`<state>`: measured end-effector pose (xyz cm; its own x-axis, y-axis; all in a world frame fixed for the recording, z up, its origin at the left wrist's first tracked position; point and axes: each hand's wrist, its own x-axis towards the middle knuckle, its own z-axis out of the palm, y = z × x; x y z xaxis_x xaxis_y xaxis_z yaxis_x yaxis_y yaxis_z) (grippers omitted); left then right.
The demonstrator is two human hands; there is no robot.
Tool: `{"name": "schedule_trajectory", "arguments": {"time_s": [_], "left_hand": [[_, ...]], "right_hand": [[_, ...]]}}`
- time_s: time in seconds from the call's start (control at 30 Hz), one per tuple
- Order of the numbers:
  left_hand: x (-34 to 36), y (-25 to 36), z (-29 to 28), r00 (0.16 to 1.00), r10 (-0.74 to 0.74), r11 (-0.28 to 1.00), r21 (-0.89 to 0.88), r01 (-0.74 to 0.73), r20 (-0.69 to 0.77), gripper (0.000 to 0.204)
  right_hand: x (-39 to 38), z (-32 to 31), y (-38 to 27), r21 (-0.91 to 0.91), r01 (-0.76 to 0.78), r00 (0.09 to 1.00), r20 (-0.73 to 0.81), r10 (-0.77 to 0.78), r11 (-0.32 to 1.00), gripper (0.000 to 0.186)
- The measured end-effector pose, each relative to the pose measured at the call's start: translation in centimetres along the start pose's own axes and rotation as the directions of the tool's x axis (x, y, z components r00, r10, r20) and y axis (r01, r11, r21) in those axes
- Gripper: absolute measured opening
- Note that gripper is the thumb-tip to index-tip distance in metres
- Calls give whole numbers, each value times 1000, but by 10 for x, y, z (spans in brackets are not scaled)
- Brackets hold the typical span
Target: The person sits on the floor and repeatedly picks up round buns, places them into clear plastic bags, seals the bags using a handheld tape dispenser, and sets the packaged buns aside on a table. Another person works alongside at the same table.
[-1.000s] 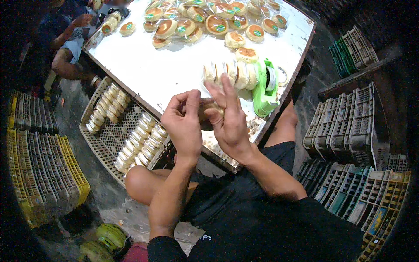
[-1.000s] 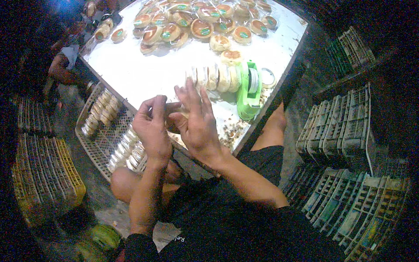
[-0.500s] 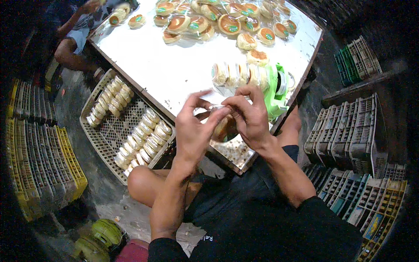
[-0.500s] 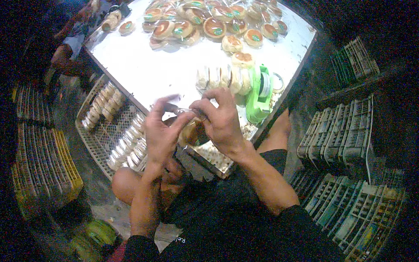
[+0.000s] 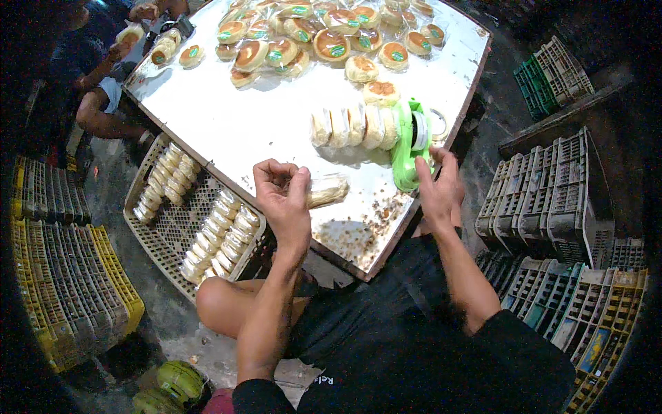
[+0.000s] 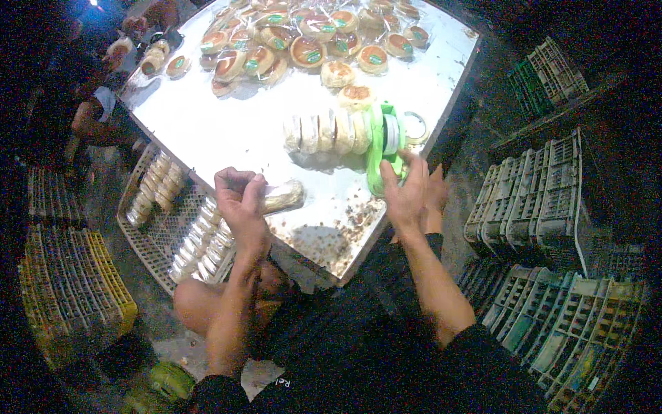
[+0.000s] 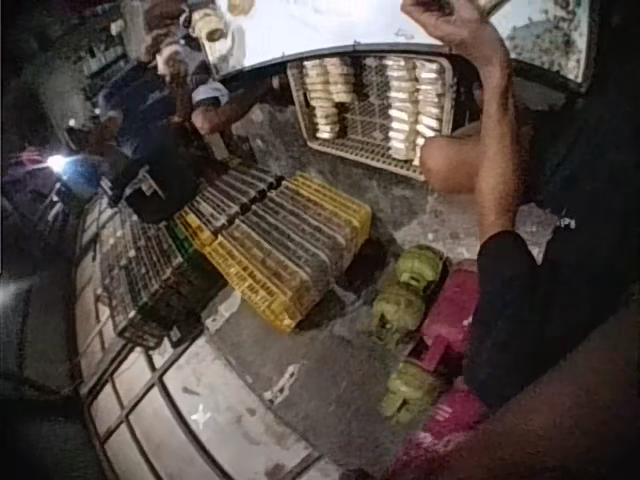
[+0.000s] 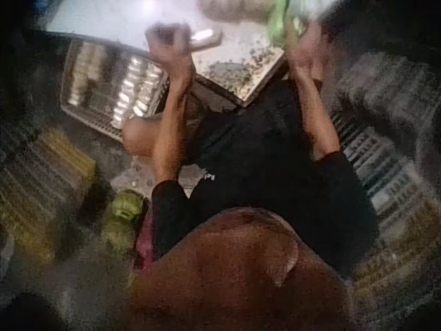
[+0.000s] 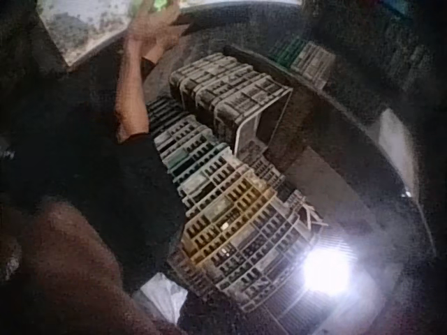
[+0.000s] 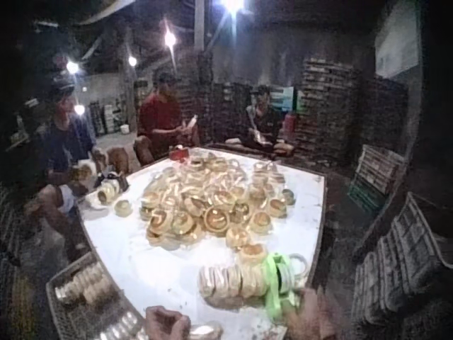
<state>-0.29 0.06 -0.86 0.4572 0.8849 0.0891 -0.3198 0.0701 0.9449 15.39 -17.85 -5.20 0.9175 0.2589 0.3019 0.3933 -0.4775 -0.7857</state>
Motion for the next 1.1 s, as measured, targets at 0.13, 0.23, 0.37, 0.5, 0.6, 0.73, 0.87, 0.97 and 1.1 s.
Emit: {"name": "schedule_trajectory", "arguments": {"time_s": [0.13,0.23,0.37,0.5,0.6,0.73,0.87,0.97,1.1], "left_hand": [[-4,-12,8,1000,-1,996,85,0,7,21],[-6,-15,13,1000,12,993,118,-14,19,21],[-3,-15,13,1000,-5,993,114,2,26,21],[2,-26,11,999,-22,998,63,20,28,20],[-1,-31,3,1000,1,972,234,-1,3,21],[-9,-10,7,988,153,956,252,-148,0,24],[-2,7,-12,950,45,959,255,-128,309,31],[15,3,-18,987,28,989,136,-50,157,34],[51,0,-17,872,-458,837,-248,488,172,43]], "right_hand": [[16,-18,-21,-184,-279,940,148,308,942,33],[19,-17,-19,-55,-245,966,74,248,968,34],[-23,-20,36,134,-304,948,139,286,943,31],[-49,24,27,377,-543,822,419,384,751,21],[-59,31,-96,537,-125,942,328,-70,834,19],[-58,62,-113,476,-176,929,371,-15,862,28],[-54,55,-97,517,-676,648,756,91,525,38],[-37,54,-90,222,-890,268,962,62,398,39],[-17,91,-91,587,-311,841,536,-71,747,37]]}}
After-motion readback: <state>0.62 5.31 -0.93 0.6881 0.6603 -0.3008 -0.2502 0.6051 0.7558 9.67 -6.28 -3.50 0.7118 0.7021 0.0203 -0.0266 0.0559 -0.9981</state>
